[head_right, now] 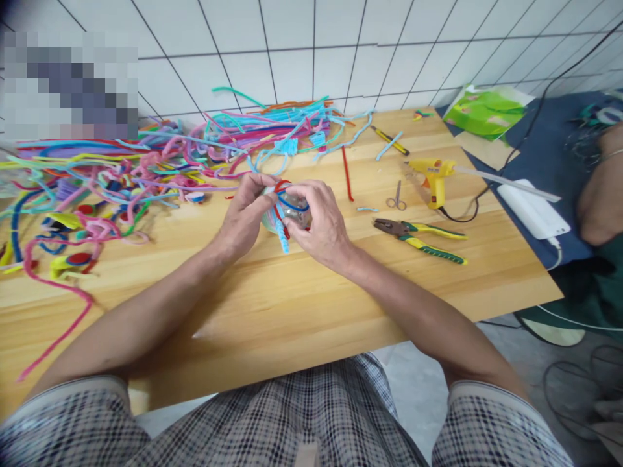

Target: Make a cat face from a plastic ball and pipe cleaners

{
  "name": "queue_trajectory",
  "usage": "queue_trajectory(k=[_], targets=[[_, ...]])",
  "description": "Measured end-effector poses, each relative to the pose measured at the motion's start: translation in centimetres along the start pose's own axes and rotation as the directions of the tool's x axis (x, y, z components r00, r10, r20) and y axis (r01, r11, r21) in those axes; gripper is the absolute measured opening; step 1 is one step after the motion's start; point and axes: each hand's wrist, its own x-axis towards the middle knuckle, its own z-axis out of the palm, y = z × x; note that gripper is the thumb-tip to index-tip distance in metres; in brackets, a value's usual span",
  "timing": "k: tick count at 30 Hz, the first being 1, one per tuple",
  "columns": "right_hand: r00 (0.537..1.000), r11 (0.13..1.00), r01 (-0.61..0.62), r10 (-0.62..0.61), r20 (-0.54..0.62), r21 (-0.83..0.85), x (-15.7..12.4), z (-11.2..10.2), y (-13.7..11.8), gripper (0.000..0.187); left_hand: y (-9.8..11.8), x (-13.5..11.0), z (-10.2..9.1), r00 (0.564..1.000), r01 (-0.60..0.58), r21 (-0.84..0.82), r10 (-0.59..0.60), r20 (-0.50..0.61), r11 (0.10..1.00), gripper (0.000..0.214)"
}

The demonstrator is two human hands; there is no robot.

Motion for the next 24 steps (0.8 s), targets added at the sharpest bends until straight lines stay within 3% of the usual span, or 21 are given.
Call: queue_trajectory(k=[7, 13, 19, 24], targets=[[0.986, 0.977, -0.154, 0.162, -0.048, 0.149, -0.2, 0.1, 0.3, 0.057, -1.0, 0.5, -0.3, 0.996, 0.091, -0.082, -0.091, -0.001, 0.993, 0.036], [0.951, 0.931, -0.306, 0.306, 0.034, 0.197, -0.9, -1.3, 0.8, 0.067, -1.4, 0.8, -0.9, 0.992, 0.12, -0.108, -0.122, -0.015, 0.987, 0.031], [0.942, 0.933, -0.314, 0.283, 0.183, 0.176, -1.1, -1.1, 1.8, 0.081, -1.7, 1.2, -1.2, 0.98, 0.18, -0.148, -0.19, -0.054, 0.972, 0.04], [0.95, 0.94, -0.288, 0.257, 0.177, 0.182, -1.2, -0.6, 2.5, 0.081, -2.1, 1.3, -1.2, 0.98, 0.197, -0.116, -0.199, -0.005, 0.974, 0.037]])
